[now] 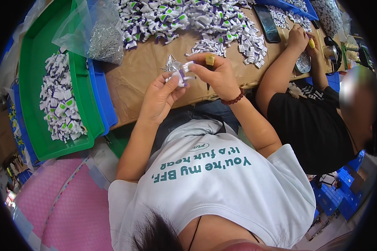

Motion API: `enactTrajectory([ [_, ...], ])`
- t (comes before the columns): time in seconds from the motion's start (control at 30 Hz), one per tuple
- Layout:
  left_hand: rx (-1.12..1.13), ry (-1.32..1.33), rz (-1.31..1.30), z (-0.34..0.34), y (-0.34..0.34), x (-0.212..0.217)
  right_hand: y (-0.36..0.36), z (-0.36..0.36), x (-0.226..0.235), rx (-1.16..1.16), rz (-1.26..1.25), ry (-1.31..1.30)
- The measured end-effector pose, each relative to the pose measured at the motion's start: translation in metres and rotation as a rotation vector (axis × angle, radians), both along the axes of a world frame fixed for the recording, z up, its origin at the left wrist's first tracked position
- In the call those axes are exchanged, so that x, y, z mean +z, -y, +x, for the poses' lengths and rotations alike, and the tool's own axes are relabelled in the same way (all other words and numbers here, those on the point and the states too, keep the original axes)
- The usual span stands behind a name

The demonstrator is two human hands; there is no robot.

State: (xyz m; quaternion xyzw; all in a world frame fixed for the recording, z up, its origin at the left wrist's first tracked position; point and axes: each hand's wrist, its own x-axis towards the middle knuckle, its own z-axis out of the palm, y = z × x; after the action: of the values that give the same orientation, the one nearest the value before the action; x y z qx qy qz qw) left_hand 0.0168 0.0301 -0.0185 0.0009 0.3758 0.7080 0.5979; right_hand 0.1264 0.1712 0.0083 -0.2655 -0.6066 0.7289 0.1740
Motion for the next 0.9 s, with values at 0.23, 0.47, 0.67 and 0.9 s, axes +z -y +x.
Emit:
enactTrajectory([
  [0.23, 0.015, -0.027, -0.022, 0.000, 0.002, -0.001, 0.000, 0.002, -0.004, -0.014, -0.023, -0.022],
  [0.47, 0.011, -0.047, -0.033, -0.002, 0.001, 0.000, 0.000, 0.003, -0.007, 0.003, 0.002, -0.019],
  [0.67, 0.032, -0.123, -0.062, 0.001, 0.000, 0.002, -0.004, 0.010, -0.004, 0.113, 0.154, 0.042],
  [0.9, 0.039, -0.350, -0.075, 0.007, -0.002, 0.004, -0.009, 0.013, -0.005, 0.202, 0.264, 0.042],
])
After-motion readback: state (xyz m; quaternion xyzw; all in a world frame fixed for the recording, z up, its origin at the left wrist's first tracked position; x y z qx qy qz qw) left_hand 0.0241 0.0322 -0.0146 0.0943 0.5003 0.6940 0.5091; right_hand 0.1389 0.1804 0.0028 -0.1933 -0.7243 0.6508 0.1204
